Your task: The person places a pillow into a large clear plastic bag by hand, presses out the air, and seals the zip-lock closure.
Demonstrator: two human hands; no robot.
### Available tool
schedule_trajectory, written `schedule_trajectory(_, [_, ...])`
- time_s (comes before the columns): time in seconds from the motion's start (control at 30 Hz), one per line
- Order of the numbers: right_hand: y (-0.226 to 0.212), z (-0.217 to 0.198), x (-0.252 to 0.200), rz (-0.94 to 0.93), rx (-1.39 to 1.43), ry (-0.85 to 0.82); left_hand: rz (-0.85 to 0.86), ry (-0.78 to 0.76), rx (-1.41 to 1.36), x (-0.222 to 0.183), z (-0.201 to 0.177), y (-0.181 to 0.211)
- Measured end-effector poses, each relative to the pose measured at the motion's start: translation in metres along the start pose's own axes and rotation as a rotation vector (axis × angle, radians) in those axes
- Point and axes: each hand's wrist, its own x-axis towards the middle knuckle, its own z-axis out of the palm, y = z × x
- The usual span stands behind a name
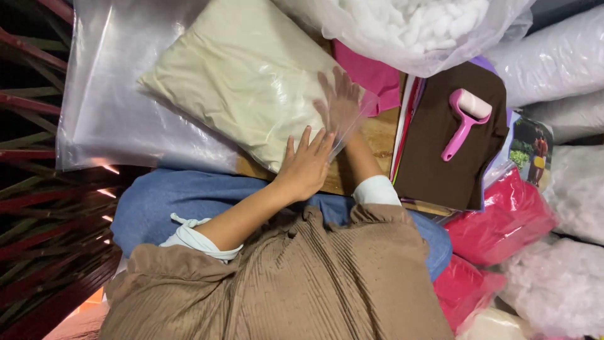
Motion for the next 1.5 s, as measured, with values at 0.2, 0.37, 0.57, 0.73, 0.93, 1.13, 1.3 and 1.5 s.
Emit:
schedule_trajectory(0.2, [0.024, 0.006, -0.030, 0.004, 0.144, -0.204, -0.050, -0.156, -0.009, -0.006, -0.031, -0.003])
schedule_trajectory(0.37, [-0.012, -0.057, -0.091, -0.317, 0.431, -0.076, -0.281, 0.178, 0.071, 0.008, -0.054, -0.038])
schedule_trajectory(0.57, [-0.066, -0.004, -0.123, -0.465, 0.512, -0.054, -0.329, 0.183, 0.080, 0.021, -0.036, -0.045])
schedule_trajectory(0.73, [-0.051, -0.057, -0.124, -0.275, 1.038, -0.080, -0.431, 0.168, 0.075, 0.022, -0.041, -0.060])
schedule_trajectory(0.93, [-0.042, -0.084, -0.146, -0.402, 0.694, -0.230, -0.429, 0.135, 0.103, 0.026, -0.038, -0.063])
schedule_trajectory(1.13, [-0.007, -0.017, -0.135, 0.817, 1.125, -0.198, -0.338, 0.244, 0.174, 0.022, -0.030, -0.039])
schedule_trajectory(1.3, [-0.019, 0.010, -0.078, 1.362, 1.773, 0.118, -0.314, 0.274, 0.247, 0.029, -0.007, -0.042])
schedule_trajectory(1.5, [-0.003, 0.016, -0.042, 1.243, 1.169, 0.035, -0.314, 0.254, 0.306, 0.033, 0.019, -0.063])
